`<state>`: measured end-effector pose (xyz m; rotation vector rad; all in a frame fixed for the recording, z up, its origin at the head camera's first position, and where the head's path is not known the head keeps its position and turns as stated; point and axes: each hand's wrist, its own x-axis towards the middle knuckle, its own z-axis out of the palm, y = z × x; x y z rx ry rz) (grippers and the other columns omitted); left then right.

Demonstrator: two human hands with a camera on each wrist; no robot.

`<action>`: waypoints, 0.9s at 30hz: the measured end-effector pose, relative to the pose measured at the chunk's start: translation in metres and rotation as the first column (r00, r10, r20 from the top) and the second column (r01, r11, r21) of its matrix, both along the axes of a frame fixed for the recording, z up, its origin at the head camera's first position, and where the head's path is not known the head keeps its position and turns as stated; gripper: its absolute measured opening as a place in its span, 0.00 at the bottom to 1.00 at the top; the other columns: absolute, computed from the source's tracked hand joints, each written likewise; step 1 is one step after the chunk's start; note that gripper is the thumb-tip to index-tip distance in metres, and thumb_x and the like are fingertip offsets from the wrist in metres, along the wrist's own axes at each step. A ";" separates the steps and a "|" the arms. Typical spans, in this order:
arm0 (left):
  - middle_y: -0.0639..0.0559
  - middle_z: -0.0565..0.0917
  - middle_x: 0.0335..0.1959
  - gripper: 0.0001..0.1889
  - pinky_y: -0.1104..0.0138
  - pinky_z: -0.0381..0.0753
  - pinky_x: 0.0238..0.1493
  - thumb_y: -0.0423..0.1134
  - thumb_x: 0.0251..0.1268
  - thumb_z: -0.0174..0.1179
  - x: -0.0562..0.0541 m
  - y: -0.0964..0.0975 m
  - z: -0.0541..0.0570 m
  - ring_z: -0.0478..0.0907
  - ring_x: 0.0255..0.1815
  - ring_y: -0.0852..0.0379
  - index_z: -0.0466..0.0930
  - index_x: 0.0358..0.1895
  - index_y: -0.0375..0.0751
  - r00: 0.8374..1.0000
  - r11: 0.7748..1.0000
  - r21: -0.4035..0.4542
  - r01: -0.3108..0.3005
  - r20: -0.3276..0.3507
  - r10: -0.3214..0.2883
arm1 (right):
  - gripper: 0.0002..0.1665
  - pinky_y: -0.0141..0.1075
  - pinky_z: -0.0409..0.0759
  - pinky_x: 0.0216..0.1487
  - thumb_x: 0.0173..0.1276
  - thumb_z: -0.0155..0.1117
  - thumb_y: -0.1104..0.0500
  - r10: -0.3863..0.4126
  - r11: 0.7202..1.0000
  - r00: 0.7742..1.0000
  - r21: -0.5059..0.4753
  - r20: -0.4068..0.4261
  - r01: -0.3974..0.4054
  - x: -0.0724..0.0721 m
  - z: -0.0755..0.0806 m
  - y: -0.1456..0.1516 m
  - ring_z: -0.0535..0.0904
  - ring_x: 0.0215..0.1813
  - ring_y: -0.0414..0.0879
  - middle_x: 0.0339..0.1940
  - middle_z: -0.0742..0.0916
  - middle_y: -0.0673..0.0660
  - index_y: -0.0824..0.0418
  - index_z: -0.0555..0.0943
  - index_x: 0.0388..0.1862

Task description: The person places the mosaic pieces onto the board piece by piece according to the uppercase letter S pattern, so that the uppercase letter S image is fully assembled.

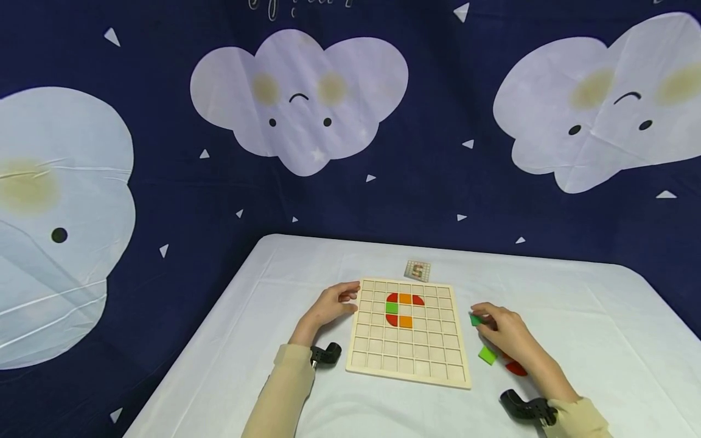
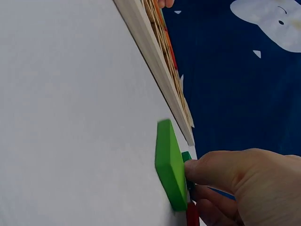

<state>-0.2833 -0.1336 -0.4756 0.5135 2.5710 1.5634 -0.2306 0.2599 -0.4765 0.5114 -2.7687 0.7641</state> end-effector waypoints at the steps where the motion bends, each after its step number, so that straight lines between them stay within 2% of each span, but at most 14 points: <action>1: 0.44 0.76 0.58 0.31 0.62 0.73 0.56 0.25 0.54 0.64 0.000 0.000 0.000 0.75 0.52 0.52 0.69 0.65 0.34 1.000 1.000 -0.001 0.001 -0.001 -0.001 | 0.23 0.46 0.80 0.36 0.55 0.67 0.68 -0.001 1.000 1.000 0.000 -0.010 0.001 0.000 -0.001 0.000 0.82 0.38 0.52 0.43 0.85 0.61 0.65 0.78 0.53; 9: 0.44 0.76 0.58 0.31 0.62 0.73 0.56 0.25 0.55 0.64 0.000 0.000 -0.001 0.75 0.52 0.52 0.69 0.65 0.34 1.000 1.000 0.001 0.014 -0.010 -0.014 | 0.23 0.38 0.77 0.32 0.55 0.71 0.67 -0.026 0.999 0.995 -0.039 -0.097 0.022 0.001 -0.009 -0.001 0.79 0.37 0.48 0.41 0.87 0.55 0.61 0.80 0.52; 11: 0.41 0.76 0.58 0.30 0.59 0.72 0.57 0.24 0.55 0.63 0.007 0.001 0.009 0.75 0.53 0.48 0.68 0.64 0.31 1.000 1.000 0.016 0.017 -0.005 -0.017 | 0.23 0.40 0.79 0.34 0.55 0.71 0.67 -0.040 0.997 0.994 -0.067 -0.105 0.033 0.001 -0.009 -0.001 0.80 0.38 0.50 0.41 0.87 0.56 0.62 0.80 0.51; 15: 0.38 0.75 0.59 0.30 0.55 0.71 0.57 0.23 0.55 0.63 0.007 0.002 0.010 0.74 0.53 0.45 0.68 0.64 0.29 1.000 0.999 0.029 0.019 0.000 -0.019 | 0.23 0.42 0.82 0.38 0.56 0.69 0.69 -0.068 0.986 0.993 -0.160 -0.099 0.051 0.001 0.000 -0.004 0.83 0.40 0.55 0.42 0.86 0.61 0.65 0.78 0.52; 16: 0.38 0.75 0.59 0.30 0.54 0.71 0.57 0.23 0.55 0.63 0.007 0.002 0.010 0.74 0.54 0.44 0.68 0.64 0.29 1.000 1.000 0.027 0.015 0.008 -0.015 | 0.23 0.41 0.82 0.38 0.57 0.69 0.69 -0.073 0.980 0.993 -0.189 -0.097 0.054 0.002 0.004 -0.004 0.83 0.40 0.56 0.42 0.86 0.62 0.66 0.77 0.53; 18: 0.41 0.75 0.59 0.31 0.57 0.72 0.57 0.24 0.54 0.64 0.001 0.001 0.001 0.75 0.53 0.48 0.69 0.65 0.32 1.000 1.000 0.015 0.010 0.004 -0.010 | 0.22 0.33 0.82 0.38 0.58 0.68 0.68 -0.085 0.969 0.992 -0.241 -0.093 0.060 0.002 0.012 -0.006 0.83 0.40 0.56 0.43 0.86 0.62 0.66 0.77 0.53; 22: 0.43 0.76 0.58 0.31 0.60 0.73 0.56 0.25 0.55 0.64 0.001 0.000 0.001 0.75 0.52 0.51 0.69 0.65 0.34 1.000 1.000 0.003 0.007 0.001 -0.007 | 0.21 0.21 0.77 0.37 0.61 0.68 0.63 -0.123 0.939 0.990 -0.331 -0.066 0.095 0.001 0.025 -0.013 0.83 0.40 0.50 0.43 0.86 0.61 0.66 0.78 0.53; 25: 0.43 0.76 0.58 0.31 0.60 0.73 0.56 0.25 0.55 0.64 0.000 0.000 0.000 0.75 0.52 0.51 0.69 0.65 0.34 1.000 1.000 -0.003 0.007 -0.003 -0.007 | 0.22 0.19 0.76 0.37 0.62 0.67 0.60 -0.124 0.926 0.991 -0.364 -0.042 0.100 0.000 0.033 -0.022 0.83 0.41 0.49 0.44 0.86 0.61 0.66 0.77 0.55; 27: 0.43 0.76 0.58 0.31 0.60 0.73 0.56 0.25 0.55 0.64 -0.001 0.000 -0.001 0.75 0.52 0.51 0.69 0.65 0.34 1.000 1.000 -0.007 0.005 -0.003 -0.005 | 0.23 0.21 0.77 0.37 0.63 0.67 0.60 -0.105 0.924 0.994 -0.373 -0.031 0.086 0.000 0.037 -0.030 0.83 0.42 0.52 0.45 0.85 0.62 0.66 0.76 0.56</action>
